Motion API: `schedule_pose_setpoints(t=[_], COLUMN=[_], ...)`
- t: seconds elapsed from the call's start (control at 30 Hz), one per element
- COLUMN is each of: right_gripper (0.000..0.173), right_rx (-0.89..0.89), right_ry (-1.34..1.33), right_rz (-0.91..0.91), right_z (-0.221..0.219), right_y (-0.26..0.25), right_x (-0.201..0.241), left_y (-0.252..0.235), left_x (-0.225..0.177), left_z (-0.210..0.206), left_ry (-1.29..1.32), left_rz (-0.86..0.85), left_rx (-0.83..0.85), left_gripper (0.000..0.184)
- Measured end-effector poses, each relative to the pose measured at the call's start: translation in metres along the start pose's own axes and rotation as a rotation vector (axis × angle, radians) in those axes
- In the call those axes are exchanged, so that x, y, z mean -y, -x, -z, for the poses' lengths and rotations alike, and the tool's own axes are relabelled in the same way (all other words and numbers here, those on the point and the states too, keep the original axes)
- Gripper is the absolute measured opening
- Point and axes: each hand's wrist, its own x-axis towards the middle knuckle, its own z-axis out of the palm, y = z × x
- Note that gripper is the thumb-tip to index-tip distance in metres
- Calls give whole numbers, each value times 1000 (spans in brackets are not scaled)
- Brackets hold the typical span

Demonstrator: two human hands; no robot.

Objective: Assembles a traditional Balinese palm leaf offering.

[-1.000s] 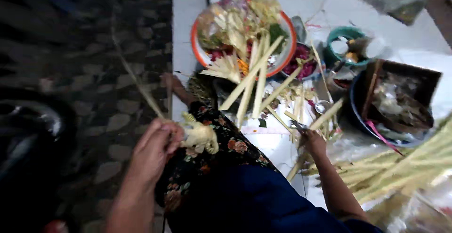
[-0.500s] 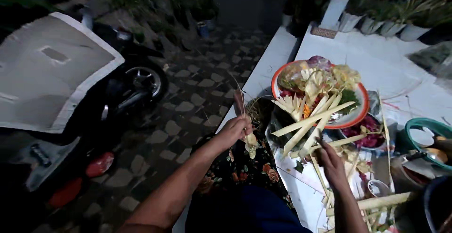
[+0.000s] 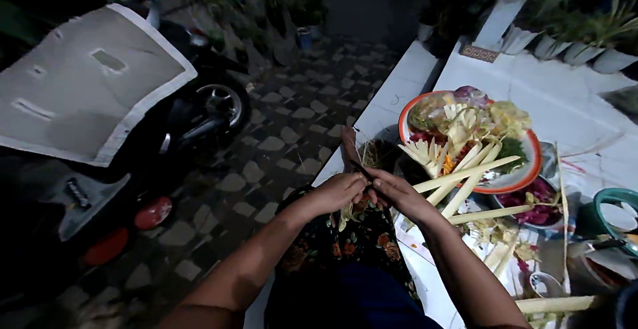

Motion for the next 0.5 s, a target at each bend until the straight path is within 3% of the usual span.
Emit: schedule_pose_setpoints(t=[0.17,0.3,0.33,0.43,0.5], right_gripper=[38,38,40,45,63], right_rx=[-185,-338,-366,-317,-277], right_ry=[549,884,925,1007,931], right_rz=[170,275,198,-252,-413], right_z=[-4,-5,2,39,52], right_y=[-6,-16,-21,-41,-46], right_x=[-14,-21,-25,-42,-50], left_y=[-2,7,11,19,20], left_x=[3,9,12,22,27], left_z=[8,16,18,24,30], left_ry=[24,280,360,582,705], left_rz=[44,2,-37,-186,-267], left_rx=[45,107,145,179,122], left_gripper=[45,40,38,36,38])
